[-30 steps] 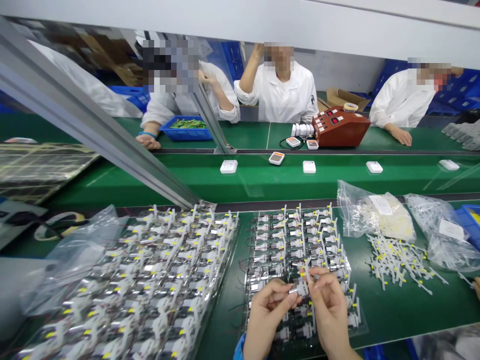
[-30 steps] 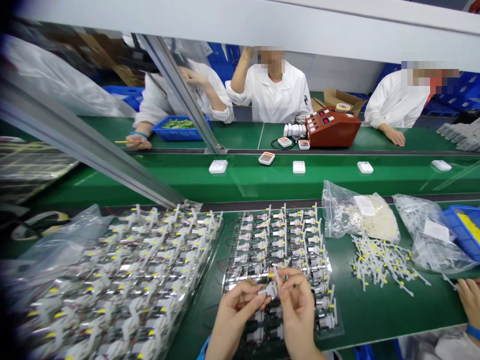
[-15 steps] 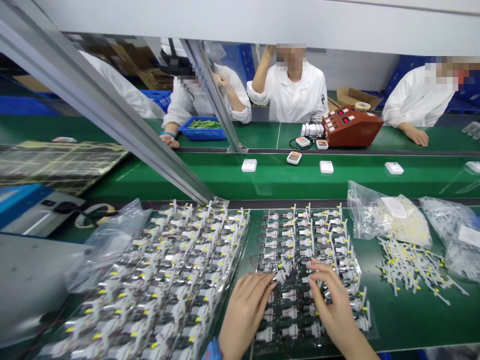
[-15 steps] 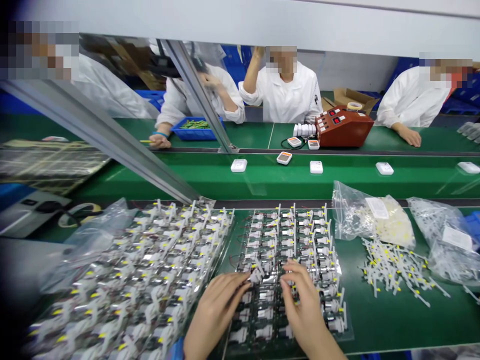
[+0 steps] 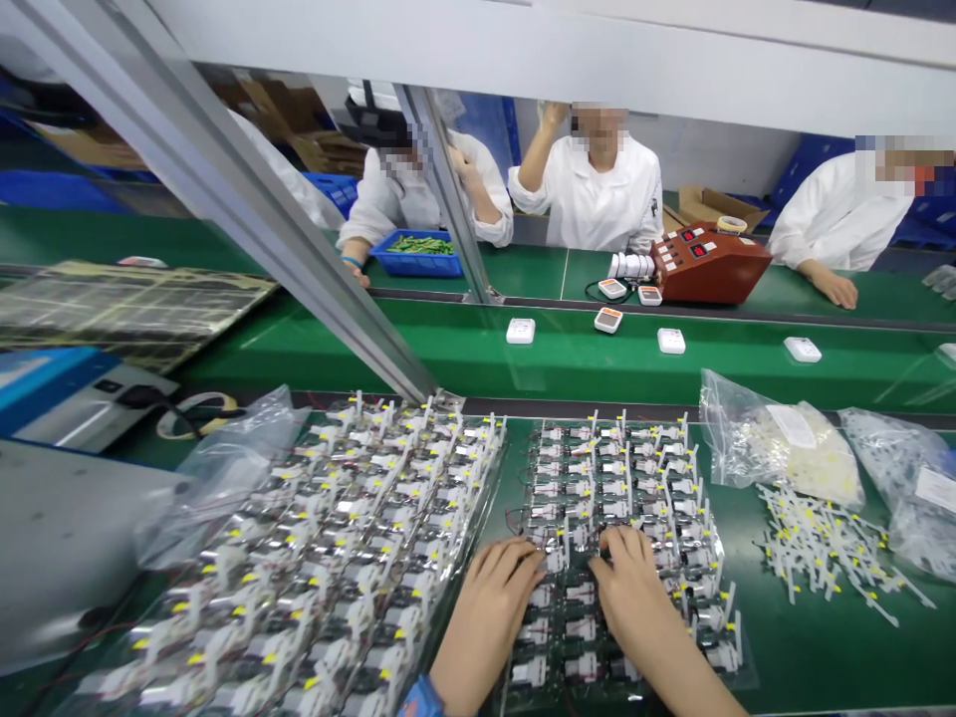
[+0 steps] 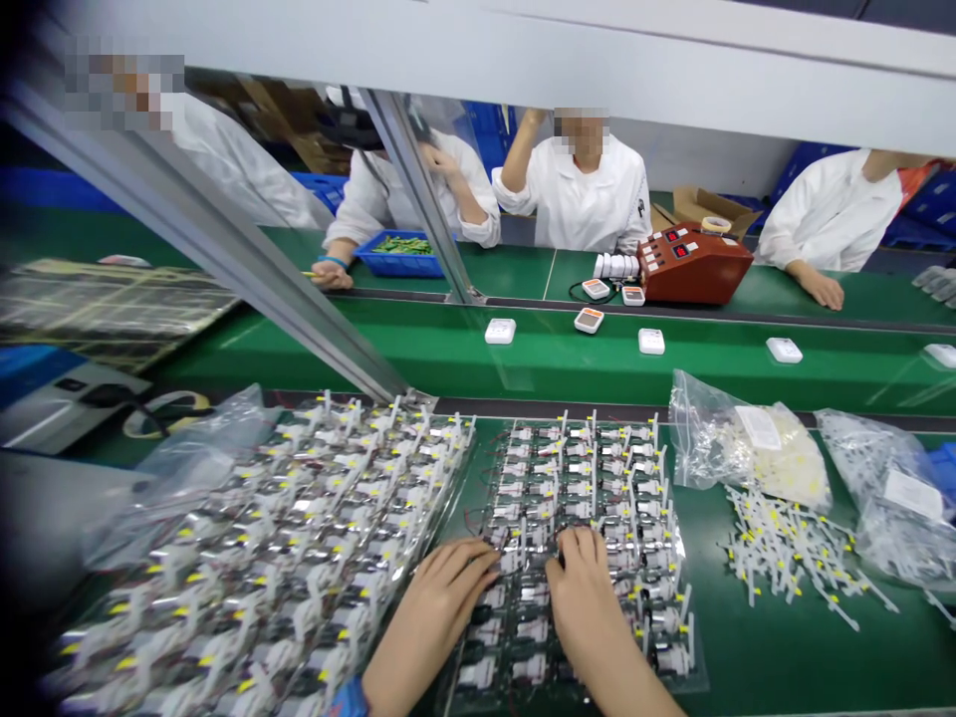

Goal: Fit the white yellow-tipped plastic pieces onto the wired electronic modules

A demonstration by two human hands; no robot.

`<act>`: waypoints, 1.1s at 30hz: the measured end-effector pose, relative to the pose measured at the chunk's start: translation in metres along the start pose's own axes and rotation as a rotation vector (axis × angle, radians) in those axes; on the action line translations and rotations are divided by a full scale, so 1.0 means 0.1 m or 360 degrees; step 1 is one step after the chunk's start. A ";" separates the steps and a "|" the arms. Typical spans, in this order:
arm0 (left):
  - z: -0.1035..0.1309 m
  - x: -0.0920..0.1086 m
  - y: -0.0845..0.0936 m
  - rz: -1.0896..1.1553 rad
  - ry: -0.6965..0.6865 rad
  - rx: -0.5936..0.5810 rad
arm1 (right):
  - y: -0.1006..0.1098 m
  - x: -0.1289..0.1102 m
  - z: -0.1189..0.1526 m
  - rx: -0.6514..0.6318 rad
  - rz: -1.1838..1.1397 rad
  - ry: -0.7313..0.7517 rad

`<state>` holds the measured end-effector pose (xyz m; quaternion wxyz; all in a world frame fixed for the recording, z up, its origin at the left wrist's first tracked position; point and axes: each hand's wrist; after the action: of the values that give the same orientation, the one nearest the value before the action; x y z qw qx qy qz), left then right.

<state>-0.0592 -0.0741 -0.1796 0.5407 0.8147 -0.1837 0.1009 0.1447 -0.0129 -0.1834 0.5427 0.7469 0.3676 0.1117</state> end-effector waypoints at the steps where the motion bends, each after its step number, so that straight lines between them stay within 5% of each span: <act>1: 0.00 0.00 0.00 0.0006 0.0004 -0.0011 | 0.03 0.00 -0.01 -0.0024 -0.0010 -0.0001; 11: -0.09 0.25 -0.06 -0.0017 -0.0079 -0.0143 | 0.27 0.12 0.05 -0.0032 -0.0362 -0.0150; 21: -0.08 0.15 -0.09 -0.0225 -0.0112 -0.0040 | 0.28 0.15 0.07 0.0035 -0.0384 -0.0138; 33: -0.14 0.35 -0.20 -0.0149 -0.0108 -0.0097 | 0.29 0.15 0.08 -0.0011 -0.0409 -0.0163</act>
<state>-0.0188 -0.0611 -0.1790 0.5629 0.8085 -0.1665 0.0422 0.1721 -0.0125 -0.1638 0.5731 0.6965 0.4318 0.0043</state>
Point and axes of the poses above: each hand's wrist, its own z-axis away from the middle knuckle, its own y-axis out of the back of the hand, x = y × z, and after that the axes turned 15 degrees about x, right-handed
